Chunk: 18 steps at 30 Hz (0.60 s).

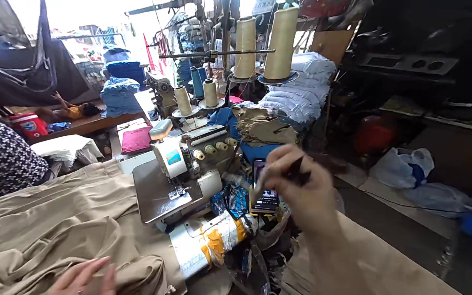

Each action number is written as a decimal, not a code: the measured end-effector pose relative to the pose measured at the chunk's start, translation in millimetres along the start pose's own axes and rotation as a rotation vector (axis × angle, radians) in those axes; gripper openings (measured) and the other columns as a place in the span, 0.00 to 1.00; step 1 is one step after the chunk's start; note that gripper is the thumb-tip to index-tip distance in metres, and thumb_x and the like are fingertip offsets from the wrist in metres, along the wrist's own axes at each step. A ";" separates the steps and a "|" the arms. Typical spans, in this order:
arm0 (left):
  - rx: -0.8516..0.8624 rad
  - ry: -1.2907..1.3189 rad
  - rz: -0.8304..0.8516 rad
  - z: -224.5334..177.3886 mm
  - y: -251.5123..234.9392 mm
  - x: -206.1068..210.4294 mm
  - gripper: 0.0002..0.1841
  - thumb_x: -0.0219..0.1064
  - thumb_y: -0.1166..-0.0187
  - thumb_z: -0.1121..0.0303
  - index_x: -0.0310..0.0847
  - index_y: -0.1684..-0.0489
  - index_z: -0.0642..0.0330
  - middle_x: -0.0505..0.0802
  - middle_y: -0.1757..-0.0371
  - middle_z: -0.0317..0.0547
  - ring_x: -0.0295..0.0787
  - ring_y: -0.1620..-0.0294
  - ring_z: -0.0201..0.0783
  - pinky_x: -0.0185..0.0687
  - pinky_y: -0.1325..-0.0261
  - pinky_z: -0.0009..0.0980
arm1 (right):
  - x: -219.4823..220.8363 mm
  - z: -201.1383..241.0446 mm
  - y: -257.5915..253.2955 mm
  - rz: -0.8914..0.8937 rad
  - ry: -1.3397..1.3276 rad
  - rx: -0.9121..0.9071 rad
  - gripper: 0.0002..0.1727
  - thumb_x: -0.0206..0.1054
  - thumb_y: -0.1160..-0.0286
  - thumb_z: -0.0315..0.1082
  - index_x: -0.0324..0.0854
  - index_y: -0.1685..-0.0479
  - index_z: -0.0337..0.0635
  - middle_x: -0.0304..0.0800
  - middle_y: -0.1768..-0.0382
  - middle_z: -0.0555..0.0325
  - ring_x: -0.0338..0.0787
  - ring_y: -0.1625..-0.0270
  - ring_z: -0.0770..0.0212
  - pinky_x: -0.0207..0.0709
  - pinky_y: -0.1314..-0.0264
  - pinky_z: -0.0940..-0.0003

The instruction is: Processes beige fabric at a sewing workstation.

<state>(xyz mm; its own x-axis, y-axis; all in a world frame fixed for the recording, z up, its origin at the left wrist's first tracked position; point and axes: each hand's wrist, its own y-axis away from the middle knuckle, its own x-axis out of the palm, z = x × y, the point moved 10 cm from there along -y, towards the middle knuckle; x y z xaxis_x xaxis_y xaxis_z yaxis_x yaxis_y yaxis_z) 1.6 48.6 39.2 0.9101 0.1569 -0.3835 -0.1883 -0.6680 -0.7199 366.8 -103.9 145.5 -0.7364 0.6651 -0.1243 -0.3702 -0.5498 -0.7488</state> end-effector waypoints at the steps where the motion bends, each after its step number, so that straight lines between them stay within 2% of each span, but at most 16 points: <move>1: 0.013 0.157 0.047 -20.1 0.5 9.6 0.06 0.72 0.22 0.74 0.90 0.52 0.63 0.90 0.45 0.47 0.84 0.37 0.32 0.81 0.31 0.29 | 25.7 2.5 13.7 0.050 -0.074 -0.003 0.10 0.78 0.29 0.46 0.85 0.63 0.55 0.86 0.54 0.72 0.86 0.53 0.77 0.85 0.55 0.80; 3: -0.032 0.439 0.165 -51.3 4.0 32.5 0.08 0.71 0.20 0.70 0.91 0.50 0.48 0.91 0.42 0.29 0.85 0.37 0.25 0.83 0.32 0.26 | 78.2 9.3 40.1 0.153 -0.202 -0.027 0.12 0.73 0.23 0.46 0.84 0.63 0.49 0.85 0.56 0.67 0.85 0.50 0.78 0.83 0.49 0.82; 4: -0.069 0.562 0.203 -62.2 8.0 42.5 0.09 0.70 0.19 0.69 0.92 0.48 0.44 0.91 0.41 0.26 0.86 0.37 0.25 0.85 0.34 0.26 | 101.6 15.2 51.8 0.196 -0.250 -0.048 0.14 0.70 0.20 0.45 0.83 0.64 0.43 0.85 0.56 0.62 0.84 0.47 0.76 0.81 0.44 0.82; 5: -0.114 0.671 0.223 -70.5 12.8 50.1 0.09 0.69 0.18 0.68 0.92 0.47 0.43 0.91 0.41 0.26 0.87 0.38 0.27 0.86 0.35 0.26 | 120.6 21.0 61.8 0.215 -0.294 -0.070 0.16 0.69 0.18 0.43 0.84 0.65 0.37 0.86 0.56 0.56 0.85 0.46 0.72 0.80 0.41 0.80; 7: -0.271 0.878 0.190 -76.8 23.7 58.9 0.10 0.70 0.19 0.68 0.92 0.44 0.45 0.94 0.44 0.26 0.90 0.43 0.25 0.87 0.38 0.25 | 145.8 28.6 75.8 0.214 -0.340 -0.095 0.17 0.68 0.16 0.40 0.85 0.66 0.33 0.86 0.56 0.51 0.84 0.46 0.69 0.79 0.40 0.79; 10: -0.526 1.186 0.102 -78.6 39.1 68.4 0.12 0.71 0.22 0.70 0.92 0.44 0.47 0.97 0.48 0.30 0.93 0.47 0.23 0.87 0.40 0.23 | 154.8 30.4 85.4 0.130 -0.269 -0.103 0.12 0.69 0.18 0.39 0.91 0.61 0.39 0.84 0.54 0.52 0.82 0.50 0.72 0.78 0.44 0.82; 12: -0.573 1.214 0.088 -77.3 47.4 71.9 0.12 0.71 0.22 0.71 0.94 0.47 0.43 0.98 0.51 0.26 0.92 0.48 0.19 0.87 0.41 0.20 | 155.6 30.6 91.3 0.099 -0.187 -0.132 0.09 0.70 0.18 0.40 0.92 0.57 0.46 0.83 0.52 0.55 0.79 0.51 0.72 0.75 0.44 0.81; 14: -0.532 1.139 0.106 -72.2 49.3 71.6 0.13 0.70 0.21 0.70 0.94 0.49 0.37 0.97 0.50 0.20 0.91 0.48 0.16 0.86 0.42 0.18 | 157.1 30.8 94.9 0.114 -0.149 -0.169 0.08 0.69 0.18 0.40 0.92 0.56 0.48 0.85 0.52 0.55 0.81 0.49 0.69 0.76 0.41 0.77; 16: -0.460 1.052 0.108 -61.4 46.3 69.4 0.13 0.75 0.27 0.72 0.93 0.51 0.39 0.94 0.47 0.23 0.89 0.46 0.20 0.87 0.42 0.20 | 156.9 28.2 95.1 0.170 -0.165 -0.181 0.08 0.69 0.18 0.36 0.92 0.56 0.44 0.88 0.54 0.54 0.85 0.46 0.64 0.79 0.37 0.71; 18: -0.362 0.952 0.183 -54.8 38.2 64.9 0.12 0.77 0.28 0.71 0.90 0.53 0.39 0.93 0.45 0.24 0.88 0.42 0.24 0.85 0.36 0.24 | 156.1 21.5 94.3 0.249 -0.213 -0.147 0.07 0.70 0.19 0.33 0.92 0.56 0.39 0.91 0.58 0.52 0.89 0.47 0.62 0.83 0.39 0.70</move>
<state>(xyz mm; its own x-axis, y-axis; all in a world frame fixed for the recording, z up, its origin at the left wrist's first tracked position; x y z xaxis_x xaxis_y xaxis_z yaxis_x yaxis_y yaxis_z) 73.7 -6.6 18.5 0.8234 -0.5045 0.2599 -0.3744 -0.8271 -0.4193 204.7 -62.8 69.5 -0.9009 0.3912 -0.1882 -0.0903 -0.5930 -0.8002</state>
